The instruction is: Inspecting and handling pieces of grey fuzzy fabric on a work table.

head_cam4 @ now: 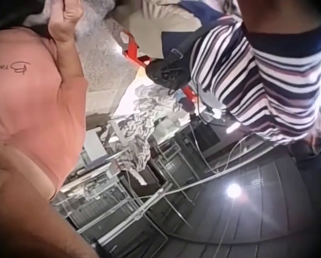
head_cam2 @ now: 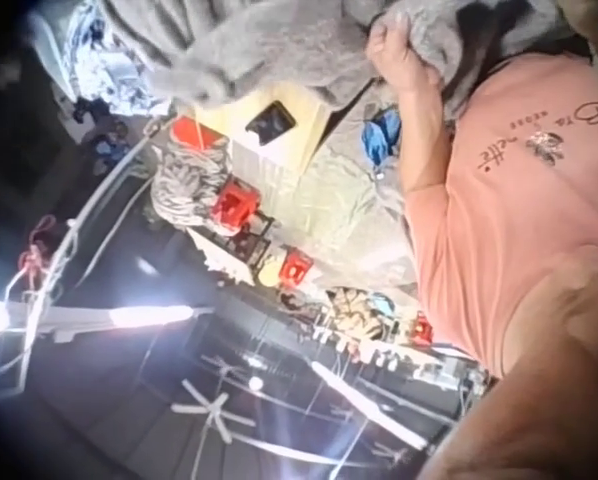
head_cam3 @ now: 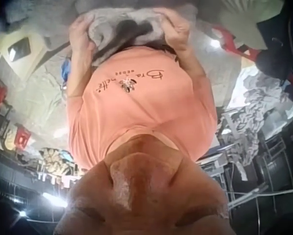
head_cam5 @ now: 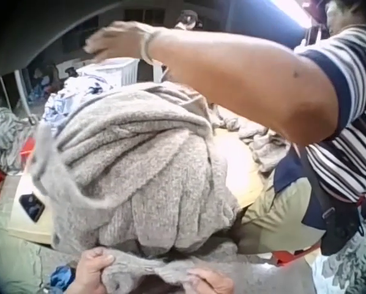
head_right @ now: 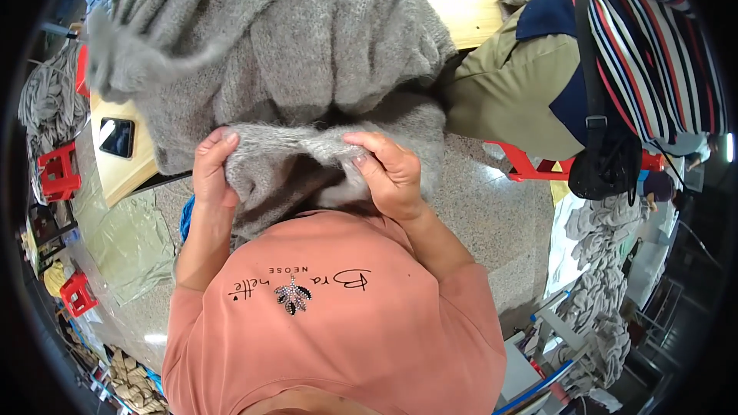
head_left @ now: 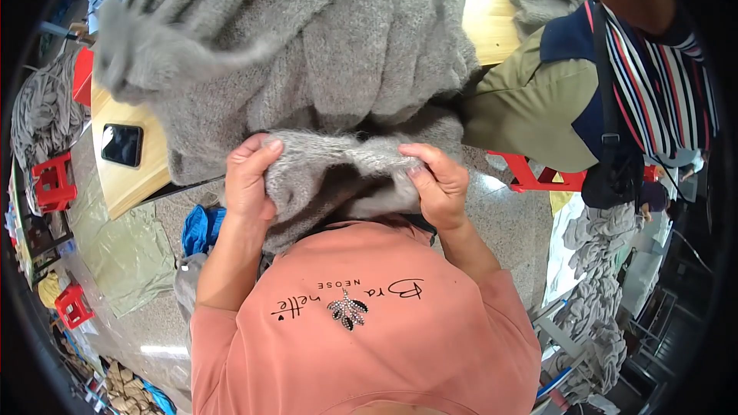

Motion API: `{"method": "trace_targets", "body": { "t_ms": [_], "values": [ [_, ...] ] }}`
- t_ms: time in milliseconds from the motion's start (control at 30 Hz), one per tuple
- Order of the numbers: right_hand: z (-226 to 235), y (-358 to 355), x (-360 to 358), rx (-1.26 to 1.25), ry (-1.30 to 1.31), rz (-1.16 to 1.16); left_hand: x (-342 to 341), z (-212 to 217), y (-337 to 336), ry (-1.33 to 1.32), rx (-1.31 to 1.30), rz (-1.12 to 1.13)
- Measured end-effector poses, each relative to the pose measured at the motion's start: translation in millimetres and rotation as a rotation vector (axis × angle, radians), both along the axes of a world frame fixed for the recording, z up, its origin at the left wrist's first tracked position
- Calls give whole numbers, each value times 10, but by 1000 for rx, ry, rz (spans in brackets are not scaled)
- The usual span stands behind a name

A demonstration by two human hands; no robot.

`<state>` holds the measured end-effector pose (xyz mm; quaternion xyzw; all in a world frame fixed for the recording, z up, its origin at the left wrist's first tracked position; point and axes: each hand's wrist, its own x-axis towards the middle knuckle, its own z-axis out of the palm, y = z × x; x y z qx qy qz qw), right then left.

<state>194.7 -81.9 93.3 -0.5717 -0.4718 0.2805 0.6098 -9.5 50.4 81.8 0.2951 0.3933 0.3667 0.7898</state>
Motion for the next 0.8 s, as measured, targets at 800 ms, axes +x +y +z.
{"method": "trace_targets", "body": {
  "t_ms": [800],
  "values": [
    [-206, 381, -307, 354, -677, 186, 185, -1, -278, 118, 315, -346]
  ]
}}
